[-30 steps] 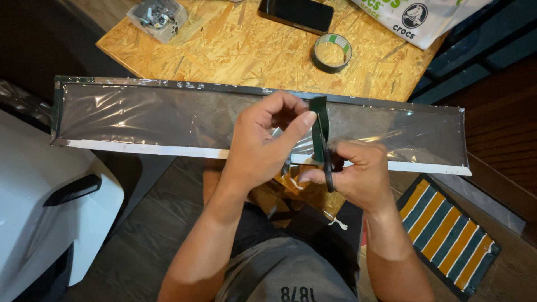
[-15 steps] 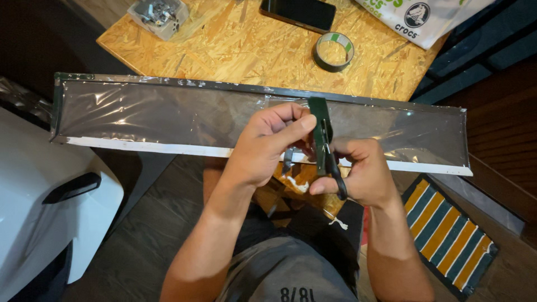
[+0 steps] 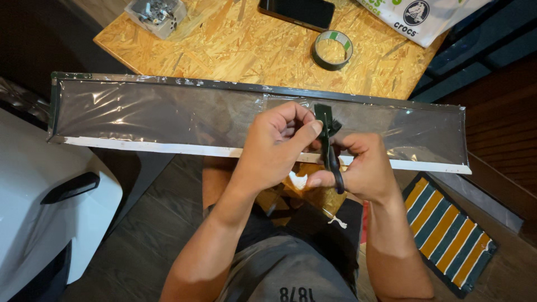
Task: The person applies green tape along the edges of a rectangular mesh screen. They smooth the tape, cut it with scissors, and press it down to secure the perimeter.
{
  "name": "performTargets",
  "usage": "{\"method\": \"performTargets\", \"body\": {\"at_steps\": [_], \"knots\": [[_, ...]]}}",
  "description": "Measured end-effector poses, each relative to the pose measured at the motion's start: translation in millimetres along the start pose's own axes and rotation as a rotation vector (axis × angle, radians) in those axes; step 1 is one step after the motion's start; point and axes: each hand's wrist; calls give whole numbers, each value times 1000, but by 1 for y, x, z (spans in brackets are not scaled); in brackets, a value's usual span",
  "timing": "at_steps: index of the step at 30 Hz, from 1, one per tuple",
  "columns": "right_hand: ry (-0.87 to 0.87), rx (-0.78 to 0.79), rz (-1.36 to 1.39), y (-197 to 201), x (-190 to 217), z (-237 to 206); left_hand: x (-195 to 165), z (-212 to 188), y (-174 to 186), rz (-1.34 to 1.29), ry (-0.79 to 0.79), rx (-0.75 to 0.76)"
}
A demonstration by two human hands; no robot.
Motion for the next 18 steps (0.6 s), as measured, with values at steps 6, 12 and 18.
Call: {"method": "performTargets", "body": {"at_steps": [6, 12, 18], "knots": [[19, -11, -50, 1, 0, 0, -3, -1, -3, 70, -53, -1], [-3, -60, 19, -3, -2, -4, -4, 0, -6, 42, -41, 10], [-3, -136, -16, -8, -6, -8, -6, 1, -6, 56, -60, 27]]}}
Point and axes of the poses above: each hand's wrist, its own z-axis towards the middle knuckle, its own y-axis out of the back of the hand, x = y × z, and after that the axes turned 9 degrees about y, right-handed
